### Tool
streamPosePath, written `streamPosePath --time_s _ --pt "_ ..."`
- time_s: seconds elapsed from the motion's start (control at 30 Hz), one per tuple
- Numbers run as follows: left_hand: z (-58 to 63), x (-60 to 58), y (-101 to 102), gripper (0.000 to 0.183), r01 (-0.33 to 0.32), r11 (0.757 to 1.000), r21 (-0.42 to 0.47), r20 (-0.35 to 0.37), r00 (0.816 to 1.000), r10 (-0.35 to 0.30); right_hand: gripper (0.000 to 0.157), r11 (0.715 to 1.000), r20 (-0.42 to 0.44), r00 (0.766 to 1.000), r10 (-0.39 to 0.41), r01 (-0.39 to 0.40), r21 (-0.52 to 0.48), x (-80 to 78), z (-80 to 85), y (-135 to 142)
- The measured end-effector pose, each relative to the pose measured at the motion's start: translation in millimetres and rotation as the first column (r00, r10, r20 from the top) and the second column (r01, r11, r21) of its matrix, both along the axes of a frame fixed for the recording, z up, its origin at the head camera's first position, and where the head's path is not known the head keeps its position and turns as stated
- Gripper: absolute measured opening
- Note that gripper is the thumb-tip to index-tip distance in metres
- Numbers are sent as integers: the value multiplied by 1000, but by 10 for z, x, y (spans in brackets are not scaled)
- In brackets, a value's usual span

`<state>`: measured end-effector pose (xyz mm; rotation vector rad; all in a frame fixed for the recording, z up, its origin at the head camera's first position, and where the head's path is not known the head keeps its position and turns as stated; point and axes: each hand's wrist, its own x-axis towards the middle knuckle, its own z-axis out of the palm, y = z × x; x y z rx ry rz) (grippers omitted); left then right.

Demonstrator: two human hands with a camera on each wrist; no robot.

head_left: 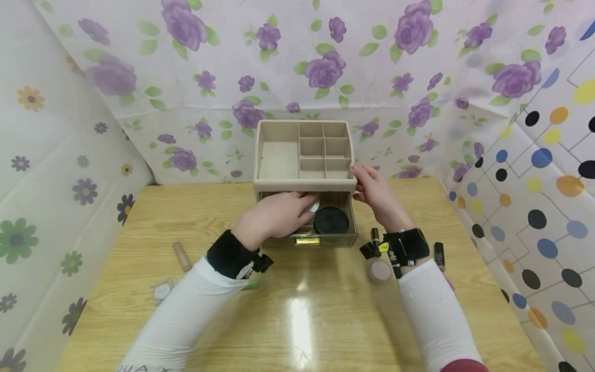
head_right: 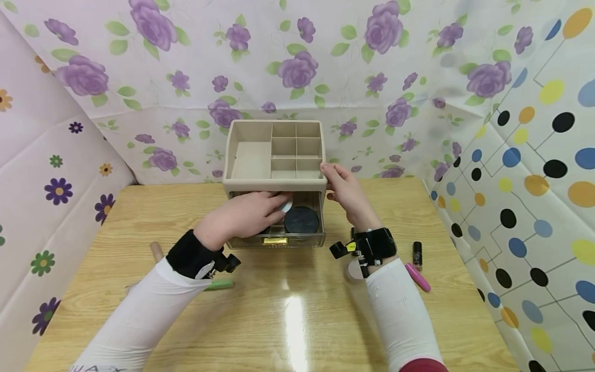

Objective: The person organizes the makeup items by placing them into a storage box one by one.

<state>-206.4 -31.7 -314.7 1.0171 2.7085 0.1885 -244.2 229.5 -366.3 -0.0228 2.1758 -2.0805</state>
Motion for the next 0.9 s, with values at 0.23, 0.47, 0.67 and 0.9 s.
streamPosePath --time_s 0.23,0.47,0.67,0.9 --pt "21 38 -57 51 3 999 41 19 1000 -3 46 1000 4 1000 6 -6 -25 16 -7 -23" --pt "84 110 -197 45 -4 975 223 24 1000 -1 47 1000 6 1000 5 -5 -24 8 -5 -23" --pt "80 248 -337 38 -30 862 506 -14 999 43 41 999 -5 1000 10 -10 -42 -7 3 -24" --pt "-25 471 -409 25 39 546 837 -158 972 173 40 999 -8 1000 19 -19 -29 -4 0 -19"
